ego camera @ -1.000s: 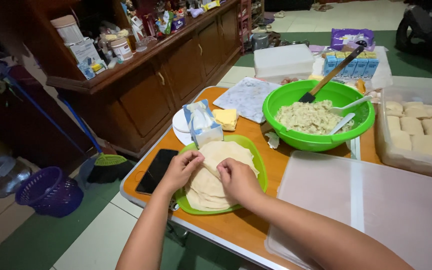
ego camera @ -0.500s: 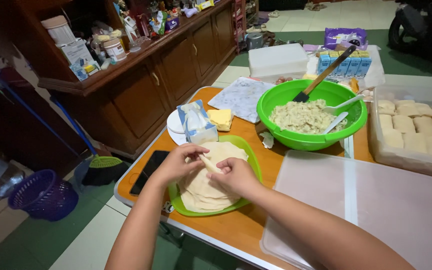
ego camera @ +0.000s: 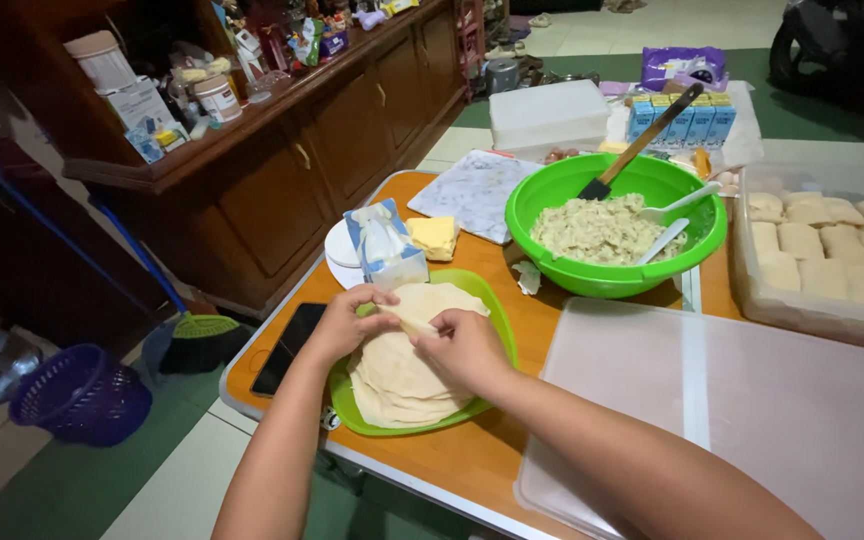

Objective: The person scoops filling onto pastry wrappers and folds or rolls them into shape.

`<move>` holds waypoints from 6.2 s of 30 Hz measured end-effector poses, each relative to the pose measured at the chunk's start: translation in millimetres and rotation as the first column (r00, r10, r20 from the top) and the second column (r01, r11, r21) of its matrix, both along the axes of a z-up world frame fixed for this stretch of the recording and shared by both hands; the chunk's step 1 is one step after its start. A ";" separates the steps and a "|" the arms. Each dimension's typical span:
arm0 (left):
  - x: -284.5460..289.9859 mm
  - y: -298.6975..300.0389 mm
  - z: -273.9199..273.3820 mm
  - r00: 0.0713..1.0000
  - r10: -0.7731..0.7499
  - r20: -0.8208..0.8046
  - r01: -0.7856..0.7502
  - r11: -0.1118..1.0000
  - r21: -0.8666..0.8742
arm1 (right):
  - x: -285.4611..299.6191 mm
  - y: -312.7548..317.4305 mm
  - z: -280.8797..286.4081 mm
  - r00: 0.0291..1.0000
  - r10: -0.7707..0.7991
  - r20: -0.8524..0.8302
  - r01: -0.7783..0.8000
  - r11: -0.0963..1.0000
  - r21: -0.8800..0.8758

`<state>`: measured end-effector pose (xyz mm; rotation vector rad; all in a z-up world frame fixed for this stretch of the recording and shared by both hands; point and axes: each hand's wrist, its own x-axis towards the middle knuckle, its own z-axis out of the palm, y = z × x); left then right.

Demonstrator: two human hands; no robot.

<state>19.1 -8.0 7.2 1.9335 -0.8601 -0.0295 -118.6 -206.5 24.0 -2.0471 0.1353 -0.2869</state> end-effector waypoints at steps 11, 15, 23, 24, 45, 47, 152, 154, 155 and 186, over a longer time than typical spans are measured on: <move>49.5 -54.5 -2.4 0.935 -0.089 -0.342 0.013 0.976 -0.219 | 19.0 -28.0 -21.8 0.994 -0.037 0.105 -0.001 0.939 0.345; 45.7 -81.5 26.3 0.976 -0.108 -0.187 0.085 0.988 -0.127 | 32.9 -54.3 -31.9 0.994 -0.035 0.104 -0.026 0.848 0.529; 61.1 -140.6 56.3 0.980 -0.187 -0.064 0.189 0.982 0.024 | 29.2 -110.2 -18.2 0.987 -0.094 0.134 0.000 0.816 0.578; 57.6 -146.9 63.1 0.977 -0.208 -0.053 0.209 0.978 0.017 | 28.9 -115.4 -16.1 0.985 -0.100 0.140 -0.005 0.796 0.605; -115.3 -262.4 164.1 0.911 -0.286 0.298 0.348 0.920 -0.182 | -145.7 -258.1 119.9 0.842 -0.055 0.537 0.238 0.931 -0.277; -135.7 -269.4 156.4 0.878 -0.311 0.363 0.391 0.905 -0.169 | -167.2 -276.3 108.9 0.878 -0.090 0.469 0.236 0.935 -0.263; -220.4 -258.2 11.0 0.808 -0.336 0.484 0.297 0.942 0.158 | -280.1 -302.8 -21.2 0.805 -0.586 -0.090 0.391 0.639 -0.663; -222.5 -261.4 11.0 0.830 -0.320 0.456 0.277 0.947 0.160 | -280.6 -308.0 -26.5 0.839 -0.543 -0.005 0.420 0.654 -0.629; -223.5 -260.3 11.2 0.841 -0.327 0.430 0.285 0.945 0.160 | -278.6 -305.5 -24.7 0.841 -0.538 -0.059 0.414 0.710 -0.570; -219.7 -261.0 -4.2 0.808 -0.411 0.422 0.284 0.899 0.333 | -280.0 -332.9 -17.7 0.753 -0.632 -0.184 0.571 0.766 -0.294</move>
